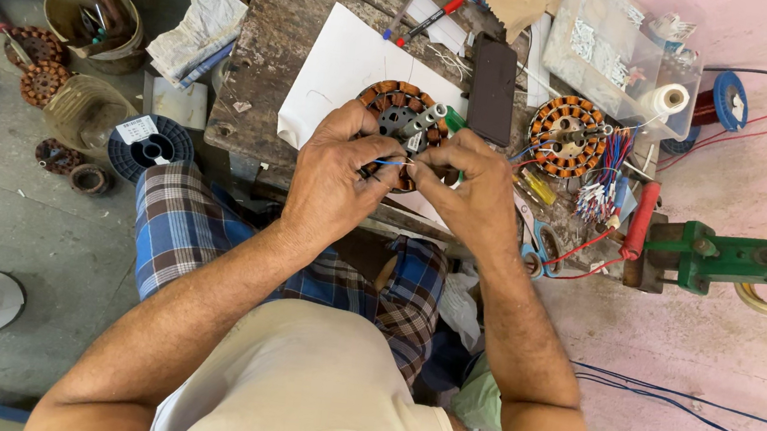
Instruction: The person wires a fan motor stator, stripping insulation from wires and connecting them to terminal leads on the stator assembly.
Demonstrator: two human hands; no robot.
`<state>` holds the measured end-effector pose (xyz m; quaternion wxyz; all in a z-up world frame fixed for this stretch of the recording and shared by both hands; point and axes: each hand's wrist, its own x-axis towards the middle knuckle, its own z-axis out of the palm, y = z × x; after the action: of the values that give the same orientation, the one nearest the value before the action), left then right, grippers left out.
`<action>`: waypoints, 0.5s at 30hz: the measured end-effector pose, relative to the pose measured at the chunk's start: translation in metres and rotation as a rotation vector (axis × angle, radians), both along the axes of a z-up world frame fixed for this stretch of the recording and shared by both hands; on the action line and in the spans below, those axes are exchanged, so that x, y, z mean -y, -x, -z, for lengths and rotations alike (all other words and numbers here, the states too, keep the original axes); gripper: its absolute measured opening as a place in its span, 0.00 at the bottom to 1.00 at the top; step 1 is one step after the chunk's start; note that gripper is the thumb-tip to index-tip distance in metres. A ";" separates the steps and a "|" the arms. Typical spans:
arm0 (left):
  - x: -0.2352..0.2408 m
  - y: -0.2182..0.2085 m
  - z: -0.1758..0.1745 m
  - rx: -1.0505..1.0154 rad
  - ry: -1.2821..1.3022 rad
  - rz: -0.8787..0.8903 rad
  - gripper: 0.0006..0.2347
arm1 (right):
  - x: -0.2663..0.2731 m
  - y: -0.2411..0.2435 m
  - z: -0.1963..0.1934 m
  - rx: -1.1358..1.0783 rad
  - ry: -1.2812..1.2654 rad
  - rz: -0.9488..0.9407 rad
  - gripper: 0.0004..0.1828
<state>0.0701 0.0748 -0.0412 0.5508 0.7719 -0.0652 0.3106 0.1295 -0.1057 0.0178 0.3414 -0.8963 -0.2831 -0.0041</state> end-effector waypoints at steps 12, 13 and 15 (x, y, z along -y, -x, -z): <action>-0.004 0.001 -0.007 -0.056 -0.117 0.012 0.09 | -0.008 -0.003 -0.020 0.070 -0.049 -0.070 0.06; -0.005 0.001 -0.007 -0.062 -0.122 0.015 0.09 | -0.008 -0.006 -0.020 0.076 -0.048 -0.078 0.06; -0.005 0.000 -0.007 -0.059 -0.116 0.004 0.09 | -0.008 -0.012 -0.019 0.087 -0.045 -0.091 0.07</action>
<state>0.0696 0.0794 -0.0340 0.5074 0.8112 -0.0682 0.2824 0.1412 -0.0972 0.0367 0.3486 -0.8736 -0.3378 -0.0339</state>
